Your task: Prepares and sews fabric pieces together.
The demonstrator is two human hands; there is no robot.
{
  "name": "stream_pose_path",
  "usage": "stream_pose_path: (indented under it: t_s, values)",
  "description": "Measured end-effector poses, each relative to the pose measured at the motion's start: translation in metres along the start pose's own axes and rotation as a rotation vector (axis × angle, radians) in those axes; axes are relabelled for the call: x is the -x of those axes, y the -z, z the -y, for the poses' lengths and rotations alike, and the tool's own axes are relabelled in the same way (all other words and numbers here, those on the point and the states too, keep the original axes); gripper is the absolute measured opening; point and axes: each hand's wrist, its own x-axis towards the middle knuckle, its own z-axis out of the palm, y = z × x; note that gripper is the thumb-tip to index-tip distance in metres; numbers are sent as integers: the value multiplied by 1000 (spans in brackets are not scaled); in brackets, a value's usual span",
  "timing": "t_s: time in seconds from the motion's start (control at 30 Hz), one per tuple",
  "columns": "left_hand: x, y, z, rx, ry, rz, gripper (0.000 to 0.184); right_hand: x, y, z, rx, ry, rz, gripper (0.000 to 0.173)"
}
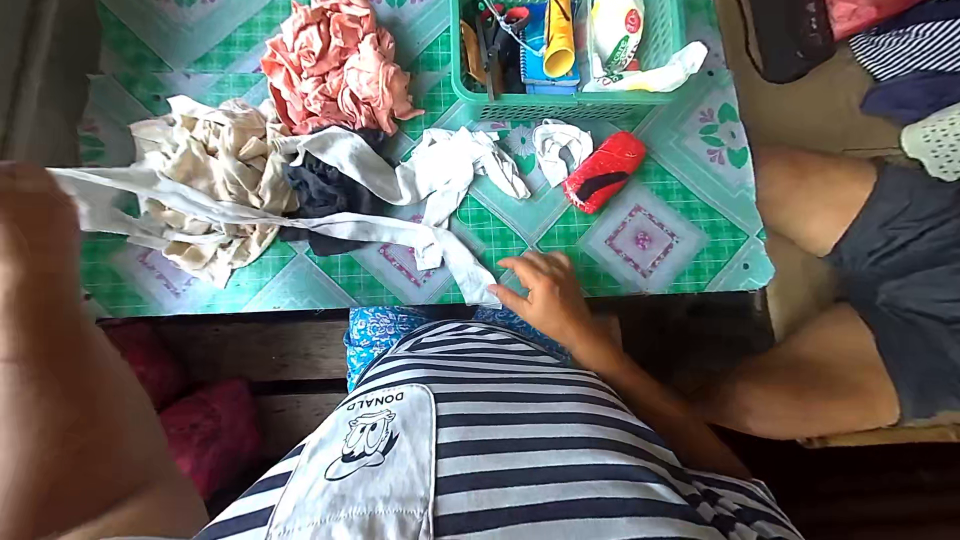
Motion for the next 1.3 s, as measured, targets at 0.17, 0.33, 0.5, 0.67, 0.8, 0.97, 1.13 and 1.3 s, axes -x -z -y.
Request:
stream_pose_path:
  t_s: [0.17, 0.33, 0.5, 0.67, 0.8, 0.97, 1.13, 1.3]
  values:
    - [-12, -84, -17, -4, -516, 278, 44, 16, -20, -2, 69, 89, -30, 19]
    - [20, -143, -13, 20, -744, 341, 25, -3, 4, -13, 28, 82, 99, 11]
    - [16, -123, -5, 118, -624, 365, 29, -41, 33, -30, 16, 86, 101, 11]
    - [9, -90, 12, 59, -566, 357, 31, -63, 15, -31, 8, 84, 62, 13]
    - [18, -103, 16, -45, -534, 416, 45, -63, 14, -33, -3, 25, 67, 22]
    - [24, -130, 20, -41, -545, 312, 25, -45, 17, -38, 29, 1, 14, 28]
    - [4, -108, 34, -27, -467, 253, 33, -36, 7, -41, 35, 3, -31, 23]
    - [-21, -84, 69, -86, -374, 183, 41, -56, 11, -45, -93, 3, -75, 28]
